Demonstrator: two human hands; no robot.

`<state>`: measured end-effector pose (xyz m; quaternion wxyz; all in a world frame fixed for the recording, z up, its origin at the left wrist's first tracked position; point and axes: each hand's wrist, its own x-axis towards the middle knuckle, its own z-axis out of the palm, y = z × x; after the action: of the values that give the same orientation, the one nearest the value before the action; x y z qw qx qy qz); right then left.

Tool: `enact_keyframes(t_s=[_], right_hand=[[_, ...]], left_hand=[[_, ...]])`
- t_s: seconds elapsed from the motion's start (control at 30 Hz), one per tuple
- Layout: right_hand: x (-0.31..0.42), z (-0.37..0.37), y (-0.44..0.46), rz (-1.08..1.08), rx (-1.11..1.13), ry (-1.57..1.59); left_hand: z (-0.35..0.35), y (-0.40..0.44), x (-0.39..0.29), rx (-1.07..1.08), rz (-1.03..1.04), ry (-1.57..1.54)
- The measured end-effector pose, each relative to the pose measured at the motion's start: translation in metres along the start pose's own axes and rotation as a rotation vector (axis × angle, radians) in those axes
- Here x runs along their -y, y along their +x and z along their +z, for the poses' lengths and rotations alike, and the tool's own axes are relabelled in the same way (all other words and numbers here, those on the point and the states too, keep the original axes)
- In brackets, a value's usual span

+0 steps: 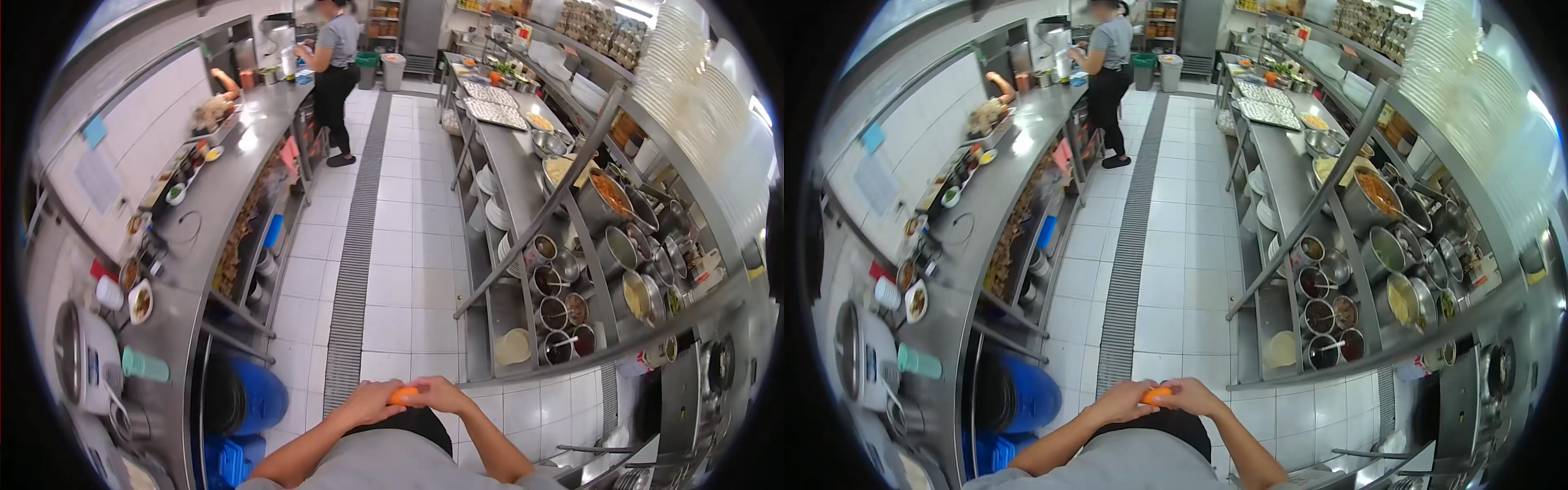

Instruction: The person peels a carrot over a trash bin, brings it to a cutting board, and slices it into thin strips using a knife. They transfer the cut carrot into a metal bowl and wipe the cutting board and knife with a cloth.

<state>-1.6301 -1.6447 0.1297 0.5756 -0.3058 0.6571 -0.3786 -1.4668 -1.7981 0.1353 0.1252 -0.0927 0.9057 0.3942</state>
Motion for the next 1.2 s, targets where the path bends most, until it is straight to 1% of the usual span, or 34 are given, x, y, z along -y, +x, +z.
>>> enact_keyframes(t_s=[0.03, 0.07, 0.1, 0.17, 0.2, 0.27, 0.3, 0.37, 0.4, 0.43, 0.5, 0.53, 0.6, 0.63, 0.7, 0.73, 0.8, 0.83, 0.9, 0.93, 0.97, 1.03, 1.07, 1.13, 1.17, 1.2], right_hand=[[0.013, -0.013, 0.031, -0.016, 0.049, -0.034], [0.014, -0.022, 0.071, -0.061, 0.042, 0.032], [0.016, -0.032, 0.108, -0.105, 0.034, 0.094], [0.058, -0.065, 0.158, -0.147, 0.15, 0.091], [0.084, -0.082, 0.18, -0.142, 0.145, 0.095], [0.13, -0.113, 0.217, -0.091, 0.21, 0.016], [0.136, -0.129, 0.239, -0.087, 0.208, 0.023], [0.146, -0.164, 0.285, -0.204, 0.082, 0.005], [0.138, -0.183, 0.311, -0.238, 0.022, 0.003], [0.15, -0.206, 0.325, -0.239, 0.014, 0.01], [0.168, -0.253, 0.339, -0.146, -0.14, -0.244], [0.176, -0.278, 0.346, -0.138, -0.142, -0.244], [0.184, -0.321, 0.358, -0.058, -0.289, -0.25], [0.189, -0.342, 0.364, -0.053, -0.296, -0.237], [0.197, -0.382, 0.377, 0.003, -0.433, -0.166], [0.192, -0.402, 0.388, 0.004, -0.444, -0.153], [0.186, -0.443, 0.415, -0.02, -0.517, -0.002], [0.194, -0.486, 0.448, -0.021, -0.525, 0.011], [0.21, -0.539, 0.478, 0.011, -0.552, -0.119], [0.221, -0.565, 0.497, 0.017, -0.55, -0.111], [0.237, -0.595, 0.522, 0.007, -0.539, -0.183], [0.267, -0.65, 0.573, -0.023, -0.507, -0.325], [0.283, -0.676, 0.6, -0.044, -0.491, -0.395], [0.328, -0.727, 0.655, -0.137, -0.43, -0.476], [0.356, -0.748, 0.677, -0.188, -0.423, -0.508], [0.385, -0.767, 0.698, -0.242, -0.418, -0.545]], left_hand=[[-0.018, 0.016, 0.001, 0.018, -0.173, -0.073], [-0.039, 0.028, 0.006, -0.073, -0.207, -0.089], [-0.051, 0.043, 0.023, -0.064, -0.203, -0.096], [-0.07, 0.074, 0.064, -0.397, -0.176, -0.296], [-0.088, 0.089, 0.076, -0.389, -0.174, -0.299], [-0.125, 0.118, 0.095, -0.579, -0.089, -0.426], [-0.14, 0.136, 0.109, -0.571, -0.091, -0.427], [-0.172, 0.174, 0.137, -0.556, -0.31, -0.582], [-0.194, 0.193, 0.144, -0.577, -0.281, -0.54], [-0.218, 0.218, 0.156, -0.569, -0.277, -0.534], [-0.254, 0.264, 0.177, -0.545, -0.232, -0.503], [-0.276, 0.292, 0.186, -0.539, -0.231, -0.51], [-0.328, 0.348, 0.199, -0.375, -0.139, -0.393], [-0.358, 0.375, 0.197, -0.361, -0.139, -0.389], [-0.415, 0.436, 0.183, -0.185, -0.06, -0.283], [-0.439, 0.467, 0.179, -0.172, -0.054, -0.274], [-0.475, 0.526, 0.176, -0.068, 0.063, -0.212], [-0.5, 0.577, 0.187, -0.056, 0.066, -0.202], [-0.522, 0.632, 0.197, 0.096, 0.085, -0.149], [-0.535, 0.655, 0.209, 0.166, 0.038, -0.129], [-0.547, 0.675, 0.222, 0.172, 0.035, -0.125], [-0.565, 0.698, 0.251, 0.055, -0.011, -0.051], [-0.578, 0.707, 0.265, 0.079, -0.011, -0.046], [-0.602, 0.722, 0.288, -0.095, -0.207, -0.073], [-0.613, 0.729, 0.296, -0.058, -0.194, -0.075], [-0.626, 0.736, 0.302, -0.149, -0.276, -0.16]])
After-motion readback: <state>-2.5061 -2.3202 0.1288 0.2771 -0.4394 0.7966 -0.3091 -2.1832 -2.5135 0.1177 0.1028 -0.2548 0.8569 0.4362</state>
